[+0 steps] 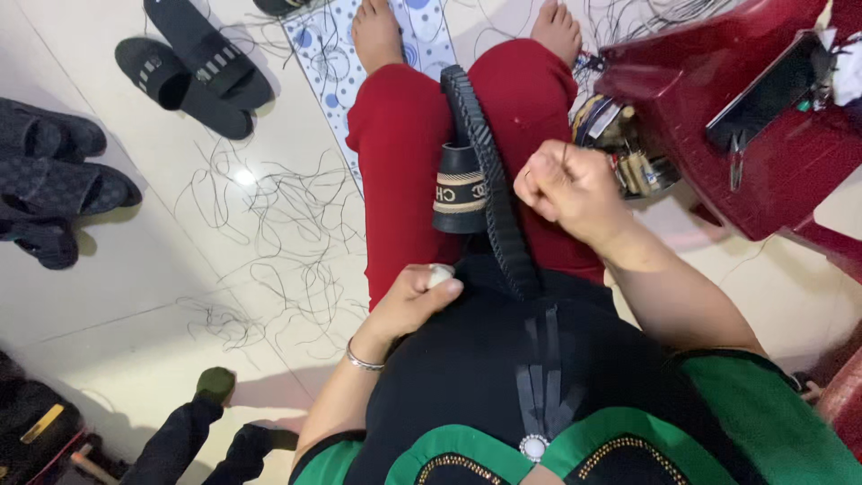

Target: The person sits on the floor and sews a black Chanel slide sandal resting on their lap. They use a needle and thread to stitch the strap, pulling the thread through the material repeatedly. The person occasionally adjusts the sandal's position to access different areas for stitching.

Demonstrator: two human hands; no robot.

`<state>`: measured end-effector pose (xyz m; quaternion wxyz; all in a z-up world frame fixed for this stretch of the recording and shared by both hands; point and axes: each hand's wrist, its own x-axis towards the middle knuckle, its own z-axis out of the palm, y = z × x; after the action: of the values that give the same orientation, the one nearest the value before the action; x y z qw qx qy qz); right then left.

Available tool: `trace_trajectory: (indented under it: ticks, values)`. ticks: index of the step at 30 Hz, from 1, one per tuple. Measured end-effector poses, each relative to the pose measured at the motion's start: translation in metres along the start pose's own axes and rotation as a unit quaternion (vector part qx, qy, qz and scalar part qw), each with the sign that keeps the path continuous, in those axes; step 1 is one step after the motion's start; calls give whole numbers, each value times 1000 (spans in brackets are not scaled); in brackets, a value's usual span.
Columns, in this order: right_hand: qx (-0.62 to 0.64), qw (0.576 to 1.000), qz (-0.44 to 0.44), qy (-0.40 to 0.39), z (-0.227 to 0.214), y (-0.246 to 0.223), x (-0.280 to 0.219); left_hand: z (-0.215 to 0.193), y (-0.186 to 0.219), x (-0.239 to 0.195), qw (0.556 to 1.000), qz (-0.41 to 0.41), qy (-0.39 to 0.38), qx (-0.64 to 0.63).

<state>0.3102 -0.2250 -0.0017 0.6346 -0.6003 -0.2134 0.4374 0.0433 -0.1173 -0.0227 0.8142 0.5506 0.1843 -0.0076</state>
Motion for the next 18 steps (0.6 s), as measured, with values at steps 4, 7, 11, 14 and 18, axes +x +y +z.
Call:
trace_trajectory:
  ticks: [4, 7, 11, 14, 18]
  values:
    - [-147, 973, 131, 120, -71, -23, 15, -51, 52, -17, 962, -133, -97, -218]
    - [-243, 964, -29, 109, -126, -23, 6, -106, 50, -24, 953, -215, 210, -24]
    - [-476, 870, -114, -50, -89, -52, -20, -102, 50, -1, 693, -123, 296, 646]
    - [-540, 822, -91, -153, -54, -60, -17, -50, 78, 45, 817, 72, 240, 520]
    - [-602, 764, -123, -198, -36, -68, -7, -12, 84, 86, 760, 162, 89, 623]
